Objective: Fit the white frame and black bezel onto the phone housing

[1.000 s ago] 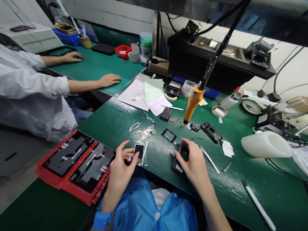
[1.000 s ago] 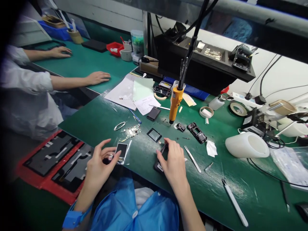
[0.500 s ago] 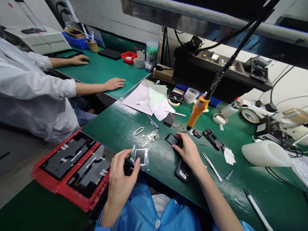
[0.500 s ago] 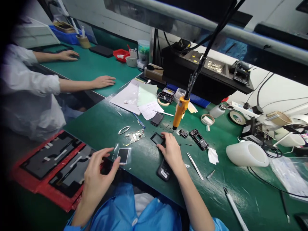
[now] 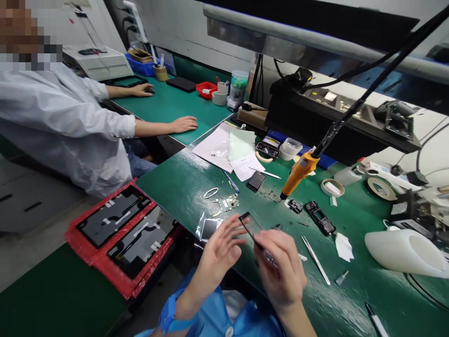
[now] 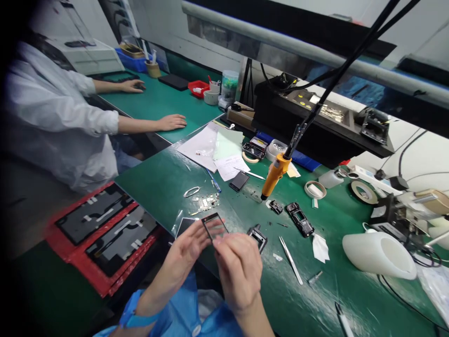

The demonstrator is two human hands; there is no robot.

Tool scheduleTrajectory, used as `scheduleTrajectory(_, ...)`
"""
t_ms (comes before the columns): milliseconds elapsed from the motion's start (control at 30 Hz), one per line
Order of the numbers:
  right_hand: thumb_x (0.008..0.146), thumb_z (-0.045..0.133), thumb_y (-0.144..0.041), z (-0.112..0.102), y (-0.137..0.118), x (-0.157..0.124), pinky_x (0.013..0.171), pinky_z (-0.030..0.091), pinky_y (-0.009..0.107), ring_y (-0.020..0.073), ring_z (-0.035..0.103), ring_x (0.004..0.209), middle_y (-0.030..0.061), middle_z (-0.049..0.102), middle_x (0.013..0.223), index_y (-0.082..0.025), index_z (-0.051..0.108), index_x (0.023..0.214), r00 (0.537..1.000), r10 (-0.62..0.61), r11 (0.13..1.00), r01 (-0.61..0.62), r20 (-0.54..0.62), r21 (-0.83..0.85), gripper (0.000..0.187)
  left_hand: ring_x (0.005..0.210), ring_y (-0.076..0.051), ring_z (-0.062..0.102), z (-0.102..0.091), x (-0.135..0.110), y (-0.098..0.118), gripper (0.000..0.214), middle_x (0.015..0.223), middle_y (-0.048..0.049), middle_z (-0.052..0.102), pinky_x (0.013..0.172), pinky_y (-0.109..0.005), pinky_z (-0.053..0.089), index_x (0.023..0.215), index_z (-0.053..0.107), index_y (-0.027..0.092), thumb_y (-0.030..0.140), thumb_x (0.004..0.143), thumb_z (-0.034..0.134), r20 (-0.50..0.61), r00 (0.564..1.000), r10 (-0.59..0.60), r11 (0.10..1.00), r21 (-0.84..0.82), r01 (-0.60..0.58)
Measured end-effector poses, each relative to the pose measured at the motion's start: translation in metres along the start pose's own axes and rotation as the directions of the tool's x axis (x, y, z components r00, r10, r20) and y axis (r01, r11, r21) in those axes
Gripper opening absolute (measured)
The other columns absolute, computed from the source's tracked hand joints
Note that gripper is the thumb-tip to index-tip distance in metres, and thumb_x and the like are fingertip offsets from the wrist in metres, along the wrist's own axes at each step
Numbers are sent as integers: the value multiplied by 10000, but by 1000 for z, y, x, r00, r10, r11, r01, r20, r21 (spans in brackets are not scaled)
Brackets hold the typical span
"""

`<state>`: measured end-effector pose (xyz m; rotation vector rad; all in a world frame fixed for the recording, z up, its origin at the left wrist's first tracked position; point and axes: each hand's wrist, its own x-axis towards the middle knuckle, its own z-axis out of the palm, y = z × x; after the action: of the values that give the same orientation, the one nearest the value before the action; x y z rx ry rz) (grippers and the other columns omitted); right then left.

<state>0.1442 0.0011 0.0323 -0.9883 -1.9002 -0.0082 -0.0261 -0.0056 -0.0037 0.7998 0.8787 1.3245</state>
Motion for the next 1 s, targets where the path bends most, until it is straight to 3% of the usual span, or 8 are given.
scheduleTrajectory(100,1024,719,-20,1,-19,-9,913,737,444,235,846,979,56,861,1083,-245,668,1536,992,-116,993,116,-52,-12,562,1141,-362,841,7,0,10,825,1279,-229,841,1048,-476,673,1345,790,179,790,806,924,135,990,-39,980,-188,64)
scheduleTrajectory(267,1082,661,-72,6,-27,-20,1007,714,425,231,856,1072,75,881,1100,-167,743,1366,987,-162,987,162,-8,-5,310,1021,-303,861,8,-7,17,662,1096,-153,881,981,-396,685,1219,851,192,709,821,957,190,981,-32,946,-311,91)
scheduleTrajectory(367,1084,752,-218,10,-34,-21,927,728,394,227,868,999,57,885,1029,-198,732,1274,988,-151,988,152,-38,24,192,979,-282,862,3,-11,18,624,1083,-148,881,950,-373,695,1166,868,176,710,851,932,181,983,-42,935,-338,102)
scheduleTrajectory(467,1145,663,-389,13,-45,-21,811,727,422,240,861,875,43,868,931,-238,726,1254,986,-83,993,93,-142,66,196,977,-259,864,-1,-14,19,590,1121,-137,883,944,-354,700,1218,872,194,666,870,940,185,982,-44,920,-376,112)
scheduleTrajectory(567,1167,601,-378,9,-51,-21,766,708,430,226,810,752,41,829,859,-248,742,1182,982,-23,996,39,-188,81,193,998,-252,864,-3,-17,20,574,1157,-144,880,948,-342,697,1238,874,193,647,892,931,222,975,-30,910,-397,119)
scheduleTrajectory(767,1092,691,-204,-12,-47,-6,750,655,432,243,761,814,63,795,955,-272,764,1211,989,114,981,-97,-99,165,155,880,-284,854,-3,-30,21,607,1015,-160,875,862,-392,695,1190,885,170,721,941,834,275,960,-54,932,-331,147)
scheduleTrajectory(900,1096,701,-210,-17,-47,11,770,659,320,203,756,877,42,772,969,-267,738,1159,976,213,946,-215,36,243,93,723,-255,790,-3,-37,22,699,874,-151,841,676,-335,641,1092,898,143,803,873,833,270,954,-132,948,-245,201)
scheduleTrajectory(1000,1118,689,-256,-17,-49,23,687,644,236,158,726,793,-3,727,911,-281,730,1156,952,266,884,-304,152,355,61,696,-245,747,-6,-40,25,747,842,-150,812,642,-334,613,1064,903,136,846,847,817,247,954,-167,965,-159,210)
